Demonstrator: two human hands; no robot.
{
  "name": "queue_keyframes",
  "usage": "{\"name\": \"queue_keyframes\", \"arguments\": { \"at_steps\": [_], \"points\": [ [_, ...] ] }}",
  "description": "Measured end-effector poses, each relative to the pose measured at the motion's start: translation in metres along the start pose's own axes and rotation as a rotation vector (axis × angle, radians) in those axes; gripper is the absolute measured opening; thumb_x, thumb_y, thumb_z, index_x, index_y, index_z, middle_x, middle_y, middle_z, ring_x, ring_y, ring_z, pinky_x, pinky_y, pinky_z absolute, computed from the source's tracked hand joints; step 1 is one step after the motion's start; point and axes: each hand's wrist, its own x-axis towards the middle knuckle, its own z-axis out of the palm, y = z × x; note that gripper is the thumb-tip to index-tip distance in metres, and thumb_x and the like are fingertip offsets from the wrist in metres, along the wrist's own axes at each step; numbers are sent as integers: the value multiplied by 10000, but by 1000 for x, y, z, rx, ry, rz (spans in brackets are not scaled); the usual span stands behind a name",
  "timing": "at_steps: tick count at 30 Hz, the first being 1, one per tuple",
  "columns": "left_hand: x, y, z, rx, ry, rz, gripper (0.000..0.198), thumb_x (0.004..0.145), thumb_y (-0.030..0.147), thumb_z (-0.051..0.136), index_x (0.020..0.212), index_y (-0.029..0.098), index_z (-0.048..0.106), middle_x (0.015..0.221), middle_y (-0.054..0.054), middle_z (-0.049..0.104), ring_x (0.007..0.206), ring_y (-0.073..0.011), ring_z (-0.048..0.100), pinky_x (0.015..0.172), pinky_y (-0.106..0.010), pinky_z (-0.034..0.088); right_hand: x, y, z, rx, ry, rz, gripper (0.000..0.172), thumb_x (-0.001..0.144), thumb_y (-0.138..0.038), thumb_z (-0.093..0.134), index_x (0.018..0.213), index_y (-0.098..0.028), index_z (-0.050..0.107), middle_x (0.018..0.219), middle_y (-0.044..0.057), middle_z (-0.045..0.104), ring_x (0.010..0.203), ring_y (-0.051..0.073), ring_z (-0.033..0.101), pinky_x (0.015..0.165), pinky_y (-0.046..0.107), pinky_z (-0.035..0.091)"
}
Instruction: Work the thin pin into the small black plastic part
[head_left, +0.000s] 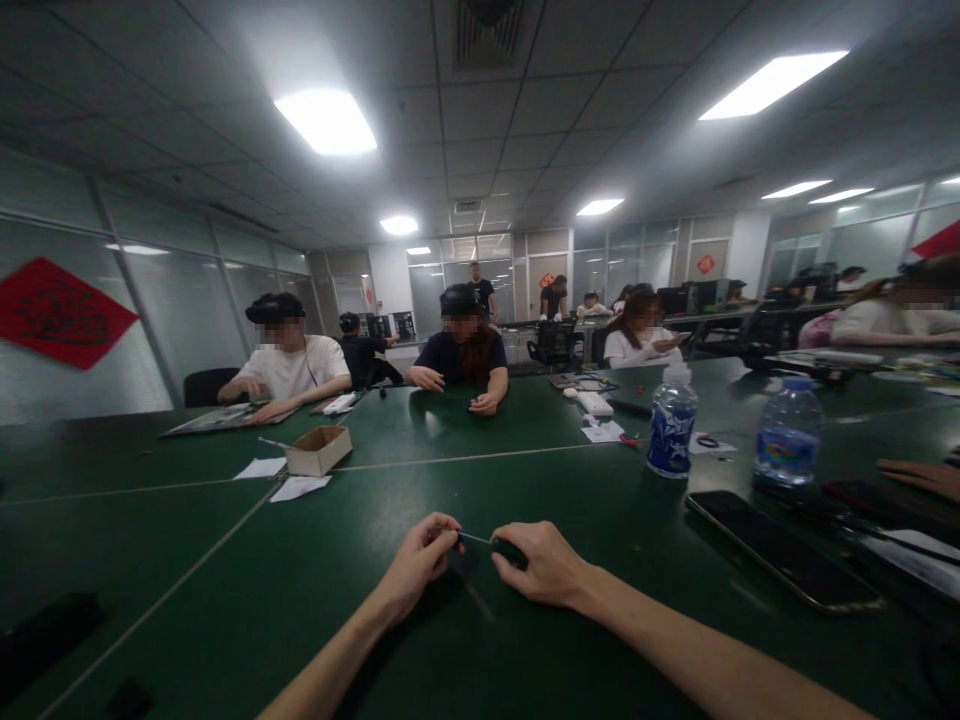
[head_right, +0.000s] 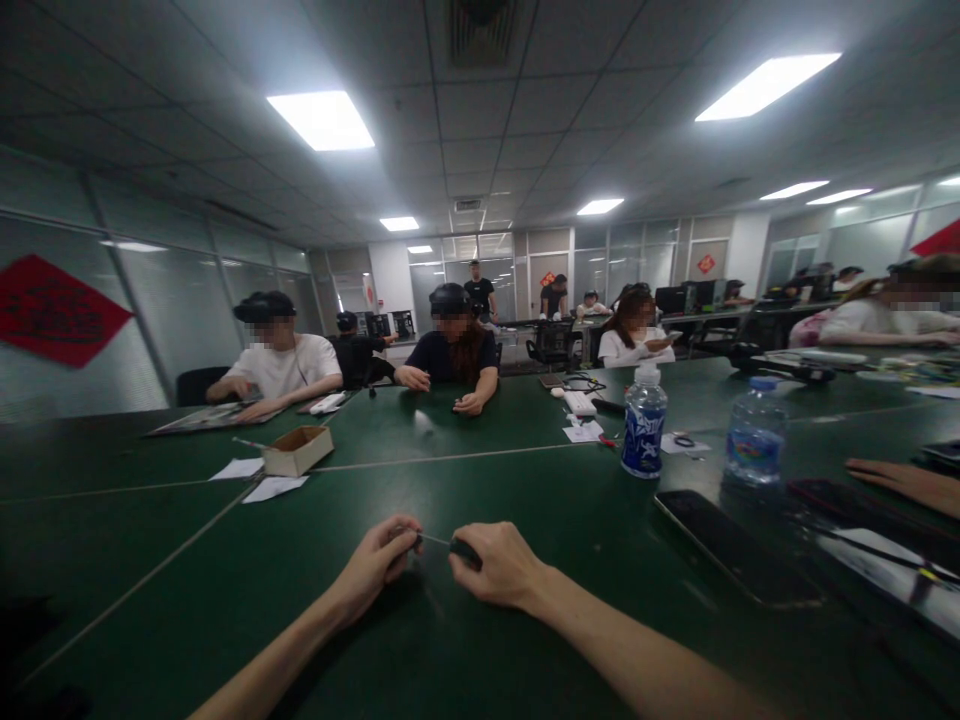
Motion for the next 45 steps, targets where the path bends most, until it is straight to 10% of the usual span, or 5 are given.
{"name": "queue_keyframes", "arguments": {
  "at_steps": [45],
  "points": [
    [4,-10,-4,-61,-2,21,194,765,327,568,827,147,530,666,7,571,432,-34,344,409,-173,189,0,-2,-1,5,-36,-9,250,862,-282,470,1031,-142,590,926,71,651,766,168,597,674,256,464]
  ]
}}
